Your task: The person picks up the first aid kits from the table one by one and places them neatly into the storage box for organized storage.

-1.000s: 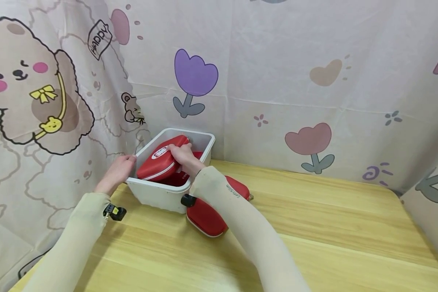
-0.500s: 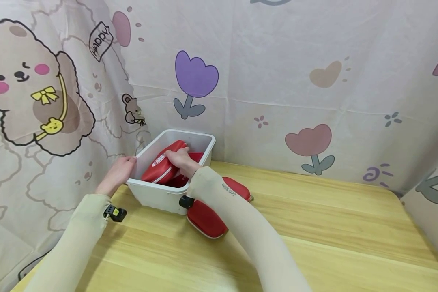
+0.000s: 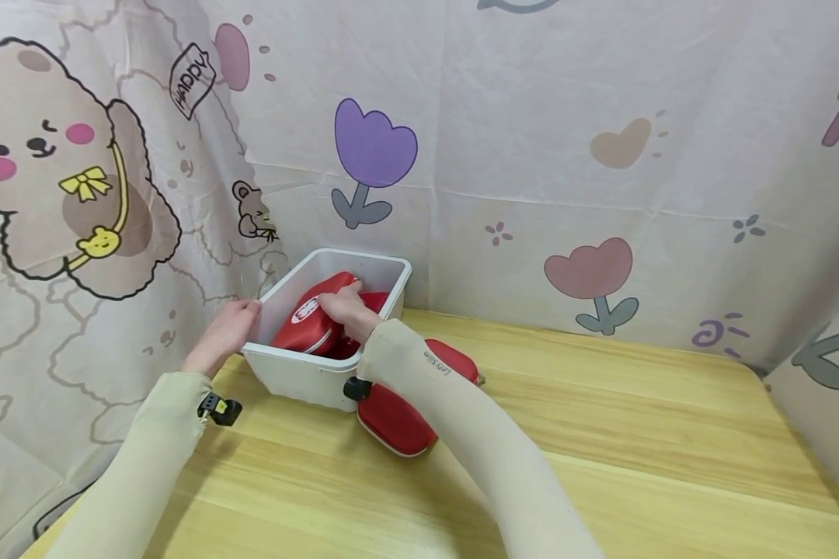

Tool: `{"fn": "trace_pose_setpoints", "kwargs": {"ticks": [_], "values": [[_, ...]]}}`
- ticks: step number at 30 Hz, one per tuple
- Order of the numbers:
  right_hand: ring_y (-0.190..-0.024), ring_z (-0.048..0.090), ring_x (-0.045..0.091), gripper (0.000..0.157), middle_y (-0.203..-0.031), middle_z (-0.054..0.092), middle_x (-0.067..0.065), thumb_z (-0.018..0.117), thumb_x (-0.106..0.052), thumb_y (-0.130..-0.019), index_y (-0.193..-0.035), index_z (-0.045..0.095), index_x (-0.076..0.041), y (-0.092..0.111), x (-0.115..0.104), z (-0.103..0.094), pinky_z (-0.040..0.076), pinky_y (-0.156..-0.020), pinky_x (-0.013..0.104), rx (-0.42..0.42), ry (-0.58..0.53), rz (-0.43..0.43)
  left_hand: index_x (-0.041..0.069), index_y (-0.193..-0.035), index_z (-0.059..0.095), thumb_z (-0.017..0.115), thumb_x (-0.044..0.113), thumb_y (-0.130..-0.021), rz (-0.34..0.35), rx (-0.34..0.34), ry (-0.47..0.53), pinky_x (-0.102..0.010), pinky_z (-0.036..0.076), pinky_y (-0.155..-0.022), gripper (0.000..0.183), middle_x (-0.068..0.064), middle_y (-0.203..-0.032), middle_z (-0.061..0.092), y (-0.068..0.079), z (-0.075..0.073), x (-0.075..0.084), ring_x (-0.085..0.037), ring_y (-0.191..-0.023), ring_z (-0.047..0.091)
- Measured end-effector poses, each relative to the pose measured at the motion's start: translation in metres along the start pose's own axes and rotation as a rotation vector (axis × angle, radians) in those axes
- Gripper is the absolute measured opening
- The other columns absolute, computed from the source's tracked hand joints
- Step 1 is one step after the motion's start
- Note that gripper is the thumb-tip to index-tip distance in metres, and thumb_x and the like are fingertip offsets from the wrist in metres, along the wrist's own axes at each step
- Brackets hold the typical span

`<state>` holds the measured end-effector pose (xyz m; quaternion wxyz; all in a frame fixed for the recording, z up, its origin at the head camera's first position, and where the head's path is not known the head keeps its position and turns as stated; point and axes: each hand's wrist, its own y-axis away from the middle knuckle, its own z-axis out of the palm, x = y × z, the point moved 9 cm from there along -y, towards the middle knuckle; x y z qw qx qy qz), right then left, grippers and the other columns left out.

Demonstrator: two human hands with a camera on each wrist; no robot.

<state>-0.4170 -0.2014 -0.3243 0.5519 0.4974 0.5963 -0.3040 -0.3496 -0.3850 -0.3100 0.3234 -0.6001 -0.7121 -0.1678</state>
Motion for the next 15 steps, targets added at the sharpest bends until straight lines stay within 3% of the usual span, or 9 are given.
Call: {"fn": "trace_pose_setpoints", "kwargs": {"ticks": [5,11,15], "values": [[-0.127,0.043,0.03,0.066,-0.136,0.04,0.018,0.055,-0.02,-0.098,-0.148,0.015,-0.004,0.003,-0.016,-0.011,0.041,-0.103,0.044,0.061,0.177,-0.142,-0.006,-0.098,0.057,0.021,0.028,-0.105,0.006,-0.005,0.004,-0.039,0.039,-0.074,0.05,-0.02,-0.089,0.054,0.0,0.0,0.003,-0.033,-0.087,0.051],[-0.135,0.035,0.028,0.082,-0.152,0.029,0.014,0.055,-0.025,-0.098,-0.156,0.0,-0.01,0.019,-0.032,-0.019,0.034,-0.109,0.047,0.066,0.335,-0.314,-0.009,-0.112,0.057,0.02,0.029,-0.105,-0.005,-0.013,0.007,-0.042,0.041,-0.078,0.054,-0.025,-0.107,0.057,0.002,0.0,0.001,-0.034,-0.093,0.052],[-0.138,0.032,0.028,0.078,-0.156,0.029,0.009,0.056,-0.031,-0.097,-0.157,0.011,-0.009,0.03,-0.041,-0.021,0.029,-0.112,0.044,0.071,0.533,-0.434,-0.009,-0.114,0.057,0.02,0.029,-0.105,-0.008,-0.018,0.013,-0.041,0.043,-0.076,0.054,-0.026,-0.11,0.057,0.002,0.001,0.001,-0.034,-0.093,0.053]]}}
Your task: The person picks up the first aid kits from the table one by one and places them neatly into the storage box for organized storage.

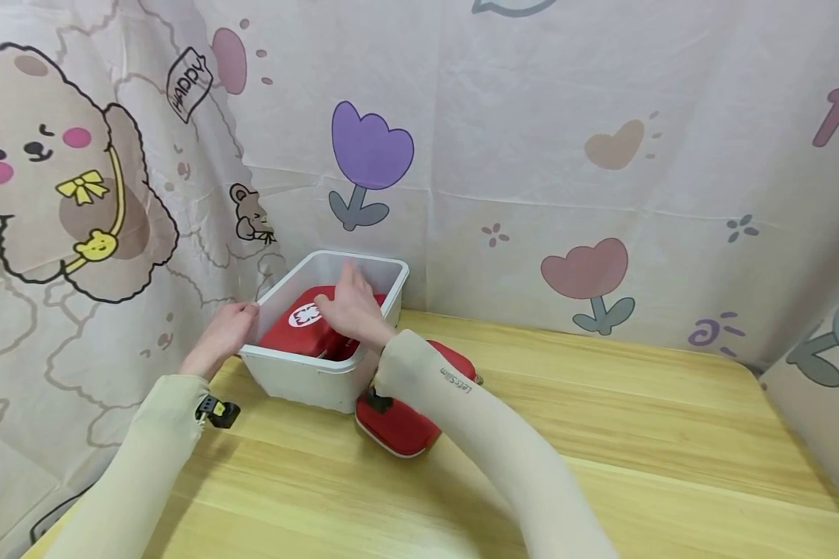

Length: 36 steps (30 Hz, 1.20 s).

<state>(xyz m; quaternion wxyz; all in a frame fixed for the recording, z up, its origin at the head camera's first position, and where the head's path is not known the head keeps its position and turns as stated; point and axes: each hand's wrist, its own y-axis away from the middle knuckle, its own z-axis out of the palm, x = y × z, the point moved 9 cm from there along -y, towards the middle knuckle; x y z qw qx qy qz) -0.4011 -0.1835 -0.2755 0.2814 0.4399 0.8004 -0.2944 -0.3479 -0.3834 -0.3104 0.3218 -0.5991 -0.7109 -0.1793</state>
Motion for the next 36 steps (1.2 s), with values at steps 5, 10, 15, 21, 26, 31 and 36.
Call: {"fn": "trace_pose_setpoints", "kwargs": {"ticks": [5,10,15,21,26,31,36], "values": [[-0.145,0.021,0.031,0.074,-0.159,0.025,0.006,0.05,-0.051,-0.097,-0.157,0.022,-0.018,0.013,-0.007,-0.005,0.018,-0.115,0.05,0.007,0.367,-0.141,-0.007,-0.109,0.057,0.019,0.03,-0.105,-0.014,-0.007,0.012,-0.039,0.042,-0.074,0.053,-0.024,-0.108,0.056,0.0,0.001,-0.001,-0.034,-0.091,0.052],[-0.148,0.009,0.03,0.077,-0.163,0.015,0.001,0.045,-0.061,-0.095,-0.158,0.016,-0.029,0.031,-0.003,-0.008,0.01,-0.115,0.055,-0.008,0.491,-0.177,-0.007,-0.104,0.056,0.019,0.03,-0.105,-0.01,-0.005,0.006,-0.04,0.041,-0.076,0.053,-0.024,-0.106,0.055,0.0,0.001,-0.001,-0.034,-0.091,0.051],[-0.149,0.004,0.029,0.081,-0.163,0.012,0.0,0.045,-0.064,-0.093,-0.159,0.011,-0.031,0.046,0.0,-0.012,0.008,-0.115,0.055,-0.026,0.504,-0.199,-0.007,-0.101,0.056,0.02,0.03,-0.105,-0.004,0.009,-0.001,-0.04,0.04,-0.076,0.052,-0.024,-0.103,0.055,-0.002,-0.001,-0.003,-0.034,-0.089,0.05],[-0.149,0.003,0.029,0.081,-0.163,0.013,0.001,0.046,-0.064,-0.093,-0.159,0.012,-0.031,0.061,0.01,-0.022,0.007,-0.115,0.055,-0.029,0.481,-0.185,-0.005,-0.095,0.055,0.02,0.03,-0.104,0.013,0.011,-0.005,-0.039,0.039,-0.075,0.051,-0.022,-0.099,0.055,-0.004,-0.001,-0.001,-0.033,-0.087,0.05],[-0.148,0.003,0.03,0.082,-0.163,0.013,0.001,0.049,-0.062,-0.092,-0.159,0.015,-0.029,0.07,0.024,-0.03,0.008,-0.115,0.056,-0.019,0.463,-0.166,-0.006,-0.101,0.055,0.019,0.032,-0.105,0.007,0.004,-0.004,-0.042,0.04,-0.078,0.053,-0.024,-0.103,0.054,-0.006,-0.001,0.001,-0.034,-0.09,0.05],[-0.149,0.003,0.029,0.08,-0.164,0.012,0.0,0.047,-0.062,-0.093,-0.159,0.014,-0.03,0.077,0.035,-0.032,0.007,-0.115,0.055,-0.024,0.481,-0.145,-0.008,-0.112,0.056,0.018,0.033,-0.106,-0.004,-0.009,-0.006,-0.045,0.04,-0.082,0.056,-0.026,-0.112,0.053,-0.006,0.0,0.0,-0.036,-0.096,0.049],[-0.149,0.002,0.03,0.078,-0.164,0.011,0.001,0.042,-0.064,-0.095,-0.159,0.012,-0.03,0.083,0.042,-0.032,0.005,-0.115,0.055,-0.027,0.486,-0.133,-0.006,-0.101,0.055,0.019,0.033,-0.105,0.002,-0.001,-0.015,-0.041,0.039,-0.077,0.054,-0.023,-0.101,0.053,-0.006,0.001,-0.002,-0.034,-0.091,0.049]]}}
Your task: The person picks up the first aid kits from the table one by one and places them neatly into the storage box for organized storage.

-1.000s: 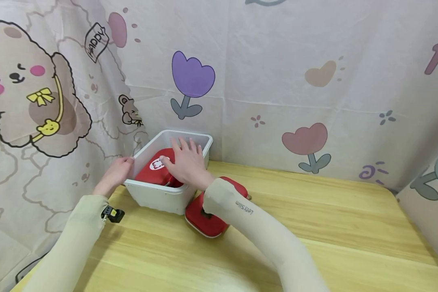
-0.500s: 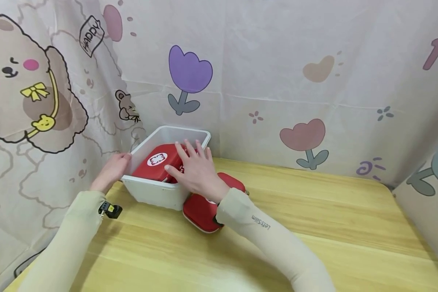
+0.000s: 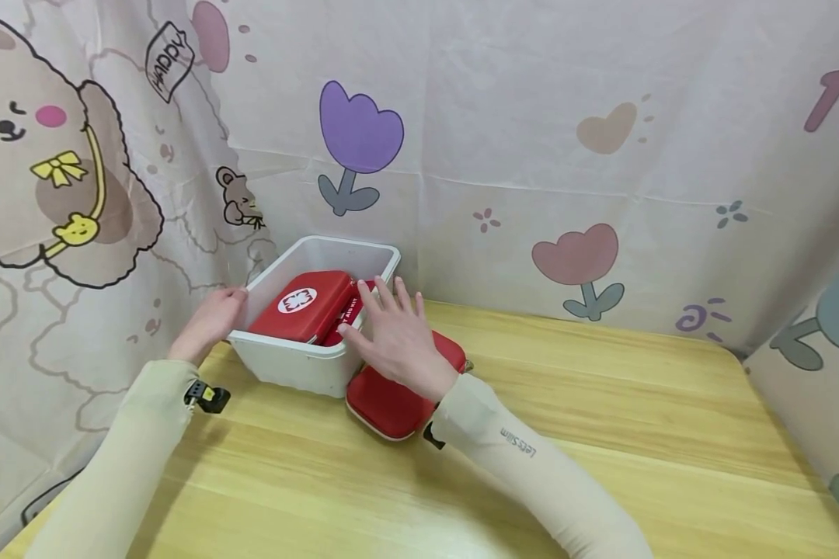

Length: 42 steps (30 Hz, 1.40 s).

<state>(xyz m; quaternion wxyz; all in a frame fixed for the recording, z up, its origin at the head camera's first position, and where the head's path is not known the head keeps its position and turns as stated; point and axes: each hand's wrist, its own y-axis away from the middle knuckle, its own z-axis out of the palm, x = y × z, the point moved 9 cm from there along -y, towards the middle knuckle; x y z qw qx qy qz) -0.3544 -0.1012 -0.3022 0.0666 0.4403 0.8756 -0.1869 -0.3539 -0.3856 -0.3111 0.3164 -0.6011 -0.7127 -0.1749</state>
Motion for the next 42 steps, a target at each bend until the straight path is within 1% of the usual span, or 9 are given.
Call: {"fn": "trace_pose_setpoints", "kwargs": {"ticks": [4,10,12,15,20,22,27,35,42], "values": [[-0.148,0.002,0.031,0.078,-0.163,0.013,0.003,0.04,-0.065,-0.095,-0.159,0.014,-0.029,0.004,0.007,-0.001,0.005,-0.115,0.056,0.015,-0.001,0.012,-0.005,-0.096,0.054,0.019,0.032,-0.105,-0.002,0.004,0.007,-0.039,0.038,-0.074,0.052,-0.022,-0.096,0.052,0.0,0.0,-0.001,-0.034,-0.089,0.049],[-0.148,0.004,0.033,0.077,-0.163,0.014,0.004,0.039,-0.065,-0.096,-0.158,0.018,-0.024,0.009,0.022,-0.005,0.005,-0.115,0.056,0.054,0.007,0.037,-0.006,-0.099,0.055,0.018,0.032,-0.105,0.003,0.006,0.012,-0.042,0.039,-0.077,0.053,-0.024,-0.104,0.053,0.0,0.0,0.0,-0.035,-0.092,0.049],[-0.148,0.004,0.033,0.078,-0.163,0.015,0.004,0.04,-0.065,-0.096,-0.158,0.019,-0.024,0.011,0.028,-0.006,0.005,-0.115,0.056,0.065,0.006,0.048,-0.006,-0.097,0.054,0.018,0.032,-0.105,0.011,0.007,0.002,-0.042,0.039,-0.078,0.053,-0.024,-0.102,0.053,0.0,0.0,0.001,-0.035,-0.091,0.049],[-0.148,0.003,0.033,0.078,-0.163,0.015,0.004,0.039,-0.066,-0.096,-0.158,0.018,-0.025,0.013,0.036,-0.005,0.005,-0.115,0.056,0.066,0.008,0.067,-0.006,-0.095,0.054,0.018,0.031,-0.105,0.019,0.011,-0.009,-0.043,0.039,-0.078,0.053,-0.025,-0.101,0.054,-0.001,-0.001,0.002,-0.035,-0.09,0.049],[-0.148,0.004,0.033,0.078,-0.163,0.015,0.005,0.038,-0.066,-0.096,-0.159,0.017,-0.024,0.017,0.047,-0.005,0.006,-0.115,0.057,0.055,0.018,0.092,-0.006,-0.099,0.054,0.018,0.032,-0.105,0.002,0.002,0.006,-0.043,0.039,-0.079,0.053,-0.025,-0.107,0.054,-0.001,-0.001,0.002,-0.035,-0.093,0.049],[-0.148,0.004,0.034,0.078,-0.163,0.015,0.006,0.039,-0.065,-0.096,-0.158,0.018,-0.023,0.019,0.052,-0.004,0.006,-0.115,0.057,0.053,0.017,0.1,-0.006,-0.097,0.054,0.018,0.032,-0.105,0.001,0.001,0.008,-0.042,0.039,-0.077,0.053,-0.025,-0.105,0.053,0.0,-0.001,0.002,-0.035,-0.092,0.049],[-0.148,0.004,0.034,0.077,-0.163,0.015,0.006,0.041,-0.063,-0.096,-0.158,0.02,-0.022,0.024,0.061,-0.002,0.005,-0.115,0.057,0.047,0.004,0.12,-0.002,-0.087,0.048,0.019,0.032,-0.105,0.006,0.006,0.006,-0.039,0.038,-0.072,0.048,-0.022,-0.094,0.052,0.0,-0.001,0.002,-0.034,-0.085,0.049],[-0.148,0.006,0.035,0.077,-0.162,0.016,0.008,0.044,-0.062,-0.096,-0.158,0.019,-0.023,0.03,0.072,0.006,0.007,-0.114,0.059,0.032,-0.002,0.136,-0.004,-0.093,0.052,0.018,0.033,-0.105,-0.004,0.003,0.008,-0.039,0.038,-0.073,0.051,-0.021,-0.094,0.052,-0.001,0.0,0.001,-0.033,-0.087,0.049],[-0.146,0.012,0.038,0.077,-0.161,0.021,0.011,0.045,-0.06,-0.096,-0.157,0.024,-0.017,0.037,0.08,0.017,0.012,-0.112,0.061,0.045,0.005,0.134,-0.004,-0.092,0.051,0.019,0.032,-0.105,-0.004,0.006,0.005,-0.04,0.038,-0.074,0.05,-0.023,-0.1,0.053,0.0,0.0,0.0,-0.034,-0.089,0.049]]}}
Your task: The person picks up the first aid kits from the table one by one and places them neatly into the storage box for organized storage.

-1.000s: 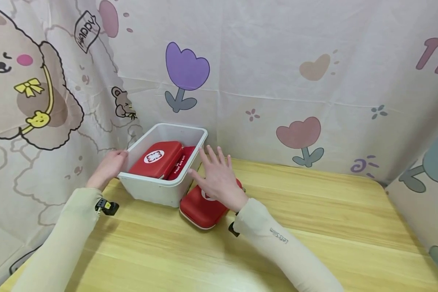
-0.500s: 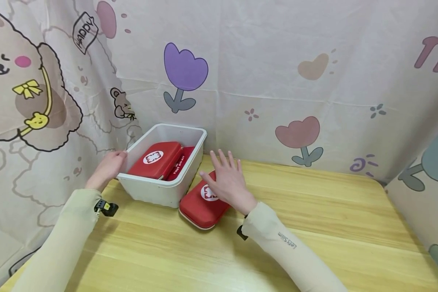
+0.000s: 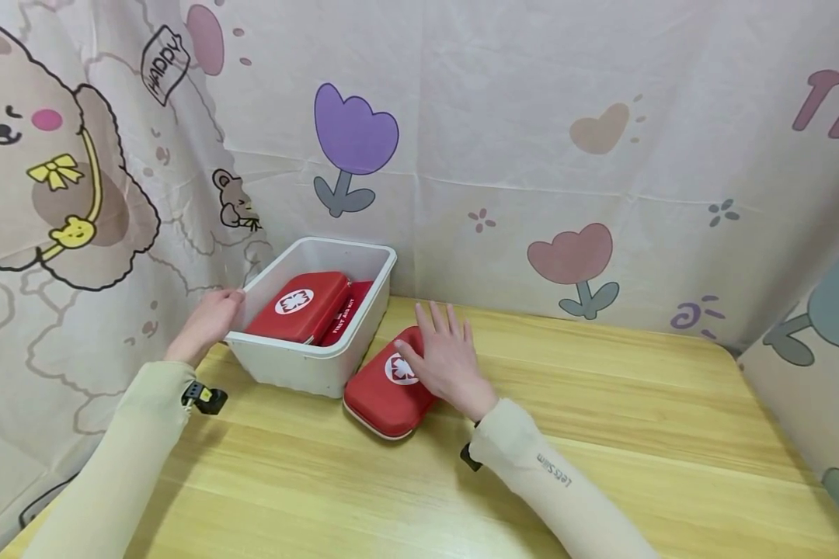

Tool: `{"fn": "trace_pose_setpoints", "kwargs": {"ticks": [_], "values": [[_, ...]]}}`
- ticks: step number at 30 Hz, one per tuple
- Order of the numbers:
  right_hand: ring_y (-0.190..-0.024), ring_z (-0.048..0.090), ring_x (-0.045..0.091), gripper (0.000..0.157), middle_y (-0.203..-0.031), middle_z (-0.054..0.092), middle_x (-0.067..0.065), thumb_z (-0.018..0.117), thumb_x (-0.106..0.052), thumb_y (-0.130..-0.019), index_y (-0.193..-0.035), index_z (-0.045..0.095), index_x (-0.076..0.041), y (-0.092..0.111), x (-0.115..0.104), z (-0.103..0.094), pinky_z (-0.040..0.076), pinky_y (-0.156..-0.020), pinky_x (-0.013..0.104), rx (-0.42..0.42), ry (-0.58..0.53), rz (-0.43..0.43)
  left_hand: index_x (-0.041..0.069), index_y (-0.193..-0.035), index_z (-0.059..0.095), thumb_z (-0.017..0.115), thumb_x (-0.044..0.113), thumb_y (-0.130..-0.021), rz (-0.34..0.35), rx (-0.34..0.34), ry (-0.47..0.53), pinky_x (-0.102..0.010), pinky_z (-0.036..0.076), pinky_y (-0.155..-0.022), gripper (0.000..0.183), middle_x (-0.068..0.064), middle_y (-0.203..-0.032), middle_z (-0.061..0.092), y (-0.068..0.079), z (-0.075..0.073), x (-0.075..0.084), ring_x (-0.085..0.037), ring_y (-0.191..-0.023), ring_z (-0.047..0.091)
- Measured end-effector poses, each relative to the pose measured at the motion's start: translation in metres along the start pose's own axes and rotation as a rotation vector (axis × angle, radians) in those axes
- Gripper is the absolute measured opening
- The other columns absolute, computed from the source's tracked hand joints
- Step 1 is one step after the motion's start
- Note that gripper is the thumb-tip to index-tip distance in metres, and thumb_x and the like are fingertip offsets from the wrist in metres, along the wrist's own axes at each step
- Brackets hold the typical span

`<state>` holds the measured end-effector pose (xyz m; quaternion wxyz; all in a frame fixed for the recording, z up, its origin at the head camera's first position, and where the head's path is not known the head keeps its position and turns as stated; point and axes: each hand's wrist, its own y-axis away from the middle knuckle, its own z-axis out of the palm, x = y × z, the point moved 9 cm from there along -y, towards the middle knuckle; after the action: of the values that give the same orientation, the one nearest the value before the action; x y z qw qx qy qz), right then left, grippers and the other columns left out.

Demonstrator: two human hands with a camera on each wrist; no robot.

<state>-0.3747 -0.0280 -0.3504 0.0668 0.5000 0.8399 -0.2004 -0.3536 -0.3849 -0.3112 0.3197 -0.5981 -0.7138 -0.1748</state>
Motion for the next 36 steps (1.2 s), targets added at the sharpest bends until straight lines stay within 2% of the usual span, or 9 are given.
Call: {"fn": "trace_pose_setpoints", "kwargs": {"ticks": [11,21,27,36], "values": [[-0.146,0.013,0.039,0.077,-0.16,0.024,0.012,0.048,-0.058,-0.096,-0.157,0.024,-0.017,0.011,0.012,0.026,0.014,-0.112,0.062,-0.043,0.004,0.031,-0.007,-0.105,0.055,0.019,0.032,-0.105,-0.021,-0.014,0.013,-0.041,0.041,-0.075,0.053,-0.026,-0.111,0.054,0.003,0.004,-0.006,-0.036,-0.093,0.05],[-0.146,0.012,0.04,0.08,-0.16,0.023,0.012,0.048,-0.06,-0.096,-0.157,0.023,-0.016,0.011,0.021,0.042,0.013,-0.112,0.062,-0.096,-0.018,0.079,-0.009,-0.117,0.055,0.02,0.033,-0.106,-0.043,-0.023,0.022,-0.042,0.044,-0.075,0.056,-0.027,-0.116,0.053,0.003,0.004,-0.005,-0.037,-0.097,0.051],[-0.145,0.012,0.042,0.083,-0.16,0.021,0.012,0.047,-0.063,-0.094,-0.158,0.021,-0.016,0.01,0.025,0.047,0.014,-0.112,0.061,-0.126,-0.046,0.101,-0.008,-0.117,0.054,0.018,0.034,-0.106,-0.048,-0.028,0.032,-0.043,0.044,-0.078,0.056,-0.027,-0.118,0.053,0.002,0.003,-0.005,-0.037,-0.099,0.05],[-0.14,0.023,0.048,0.079,-0.156,0.027,0.019,0.052,-0.057,-0.095,-0.154,0.031,-0.009,0.001,0.025,0.045,0.023,-0.112,0.054,-0.126,-0.067,-0.019,-0.009,-0.12,0.053,0.019,0.034,-0.106,-0.05,-0.027,0.035,-0.042,0.045,-0.077,0.057,-0.027,-0.118,0.053,0.003,0.002,-0.002,-0.037,-0.099,0.051]]}}
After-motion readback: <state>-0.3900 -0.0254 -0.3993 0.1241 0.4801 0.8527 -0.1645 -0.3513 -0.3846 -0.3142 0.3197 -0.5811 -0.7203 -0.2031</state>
